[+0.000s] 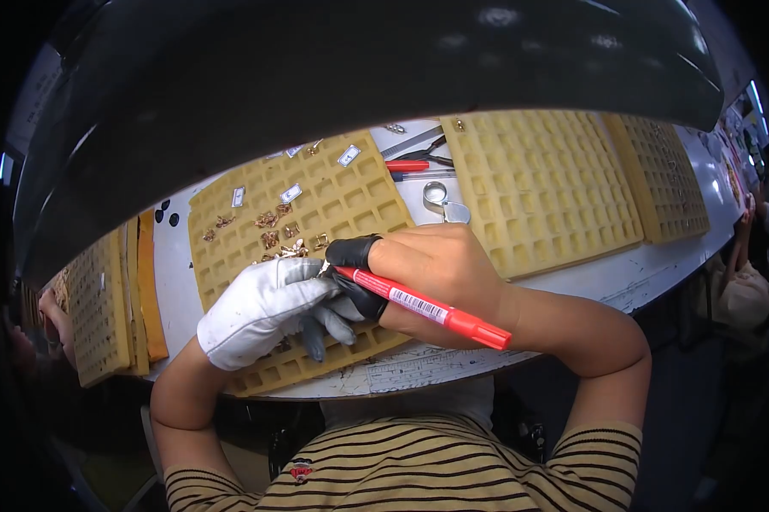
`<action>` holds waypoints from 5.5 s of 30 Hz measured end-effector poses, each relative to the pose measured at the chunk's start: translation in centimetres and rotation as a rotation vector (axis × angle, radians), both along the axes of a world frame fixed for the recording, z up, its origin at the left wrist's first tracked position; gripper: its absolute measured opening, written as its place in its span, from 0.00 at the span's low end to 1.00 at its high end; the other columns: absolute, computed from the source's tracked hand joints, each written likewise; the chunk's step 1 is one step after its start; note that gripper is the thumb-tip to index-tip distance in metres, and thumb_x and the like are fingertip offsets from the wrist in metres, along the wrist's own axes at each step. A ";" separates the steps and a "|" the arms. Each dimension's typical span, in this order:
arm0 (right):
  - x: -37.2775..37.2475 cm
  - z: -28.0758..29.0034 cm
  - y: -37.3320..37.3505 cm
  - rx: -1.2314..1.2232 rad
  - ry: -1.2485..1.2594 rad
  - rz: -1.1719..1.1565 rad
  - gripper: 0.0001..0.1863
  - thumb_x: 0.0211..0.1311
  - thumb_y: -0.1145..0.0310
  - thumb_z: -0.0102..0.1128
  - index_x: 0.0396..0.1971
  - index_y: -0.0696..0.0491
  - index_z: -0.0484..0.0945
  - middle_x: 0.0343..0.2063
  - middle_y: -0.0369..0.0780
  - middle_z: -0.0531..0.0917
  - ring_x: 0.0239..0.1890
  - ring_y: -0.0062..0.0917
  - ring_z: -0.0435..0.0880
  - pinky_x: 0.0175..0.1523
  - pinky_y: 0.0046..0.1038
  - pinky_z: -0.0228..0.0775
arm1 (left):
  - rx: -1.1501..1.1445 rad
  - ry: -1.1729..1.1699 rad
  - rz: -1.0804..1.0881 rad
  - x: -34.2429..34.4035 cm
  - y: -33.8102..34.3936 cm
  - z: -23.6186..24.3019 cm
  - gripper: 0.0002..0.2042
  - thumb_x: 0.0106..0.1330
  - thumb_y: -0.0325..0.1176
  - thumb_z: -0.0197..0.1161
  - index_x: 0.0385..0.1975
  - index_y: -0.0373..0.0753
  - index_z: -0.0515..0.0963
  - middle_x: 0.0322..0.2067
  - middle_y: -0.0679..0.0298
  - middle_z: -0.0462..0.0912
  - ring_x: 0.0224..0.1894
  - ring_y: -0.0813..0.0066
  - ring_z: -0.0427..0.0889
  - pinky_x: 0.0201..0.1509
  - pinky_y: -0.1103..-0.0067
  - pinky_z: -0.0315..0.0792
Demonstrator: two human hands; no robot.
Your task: Inspecting and sorting small jewelry components at a workshop station.
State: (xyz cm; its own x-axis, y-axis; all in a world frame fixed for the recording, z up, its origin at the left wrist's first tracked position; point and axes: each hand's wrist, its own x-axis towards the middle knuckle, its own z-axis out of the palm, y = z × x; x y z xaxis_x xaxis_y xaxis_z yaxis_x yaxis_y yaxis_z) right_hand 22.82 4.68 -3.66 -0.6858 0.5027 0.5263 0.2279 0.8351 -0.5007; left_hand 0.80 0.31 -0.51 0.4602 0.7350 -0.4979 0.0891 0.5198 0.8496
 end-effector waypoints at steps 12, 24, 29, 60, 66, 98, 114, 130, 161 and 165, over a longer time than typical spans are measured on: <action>-0.4 -0.6 -0.1 0.046 0.098 0.009 0.10 0.35 0.78 0.64 0.21 0.56 0.72 0.15 0.40 0.74 0.17 0.31 0.77 0.23 0.29 0.69 | 0.013 0.021 -0.008 0.1 -0.1 0.1 0.18 0.72 0.43 0.53 0.48 0.32 0.77 0.38 0.60 0.84 0.36 0.76 0.84 0.33 0.82 0.79; -0.4 -0.8 -0.1 0.033 0.104 0.010 0.10 0.35 0.79 0.64 0.20 0.56 0.72 0.15 0.40 0.75 0.16 0.31 0.77 0.23 0.28 0.69 | 0.027 0.032 0.027 0.2 -0.1 -0.1 0.17 0.70 0.41 0.56 0.45 0.31 0.78 0.32 0.58 0.85 0.31 0.74 0.84 0.29 0.83 0.77; -0.6 -1.2 -0.1 0.026 0.141 -0.001 0.09 0.37 0.79 0.65 0.19 0.56 0.73 0.15 0.40 0.75 0.16 0.31 0.76 0.22 0.28 0.68 | 0.023 0.053 0.016 0.2 0.0 0.0 0.18 0.70 0.42 0.57 0.45 0.31 0.78 0.31 0.59 0.85 0.30 0.76 0.83 0.29 0.83 0.77; -0.6 -1.4 0.3 -0.169 0.032 -0.035 0.08 0.34 0.80 0.60 0.20 0.57 0.74 0.19 0.39 0.75 0.20 0.29 0.76 0.24 0.28 0.68 | 0.116 0.167 0.098 0.5 -0.6 0.3 0.14 0.69 0.36 0.59 0.46 0.32 0.77 0.34 0.61 0.85 0.31 0.79 0.83 0.27 0.84 0.75; -0.6 -1.0 0.4 -0.052 0.005 -0.052 0.08 0.33 0.78 0.61 0.19 0.57 0.73 0.18 0.40 0.75 0.20 0.31 0.76 0.24 0.30 0.68 | 0.701 0.597 0.046 0.3 -1.1 -1.0 0.11 0.65 0.35 0.60 0.43 0.38 0.79 0.30 0.55 0.83 0.30 0.63 0.84 0.33 0.74 0.76; -0.7 -1.5 0.3 -0.153 0.040 -0.073 0.07 0.32 0.82 0.57 0.17 0.58 0.71 0.16 0.40 0.71 0.17 0.30 0.71 0.22 0.31 0.63 | 0.879 0.660 0.060 0.3 -1.0 -1.6 0.10 0.62 0.32 0.65 0.41 0.37 0.81 0.23 0.62 0.82 0.22 0.80 0.81 0.26 0.81 0.74; -1.2 -1.4 0.2 -0.142 0.085 -0.084 0.05 0.36 0.81 0.59 0.19 0.57 0.75 0.16 0.39 0.74 0.17 0.29 0.73 0.22 0.30 0.65 | 0.906 0.706 0.056 0.5 -1.3 -1.1 0.10 0.64 0.37 0.60 0.40 0.39 0.79 0.27 0.58 0.83 0.29 0.60 0.83 0.32 0.70 0.75; -1.1 -0.1 -0.3 -0.559 0.084 -0.085 0.06 0.52 0.77 0.63 0.32 0.59 0.82 0.21 0.43 0.82 0.21 0.24 0.80 0.26 0.25 0.69 | 0.933 0.756 0.008 0.4 -1.3 -1.3 0.09 0.66 0.38 0.58 0.37 0.41 0.80 0.26 0.59 0.82 0.28 0.60 0.83 0.32 0.69 0.75; -0.8 0.1 0.3 0.365 -0.091 0.031 0.09 0.32 0.70 0.61 0.15 0.52 0.69 0.17 0.36 0.70 0.17 0.27 0.73 0.21 0.28 0.63 | 0.268 0.366 -0.035 -0.5 -0.4 0.5 0.16 0.68 0.41 0.53 0.47 0.37 0.77 0.24 0.65 0.84 0.21 0.83 0.78 0.26 0.83 0.72; -0.4 -0.3 0.8 0.176 -0.032 -0.011 0.14 0.26 0.74 0.67 0.16 0.53 0.70 0.17 0.38 0.72 0.18 0.31 0.74 0.21 0.30 0.62 | 0.161 0.289 0.089 0.2 -0.5 1.1 0.15 0.68 0.34 0.55 0.51 0.35 0.76 0.24 0.66 0.82 0.20 0.88 0.75 0.23 0.88 0.68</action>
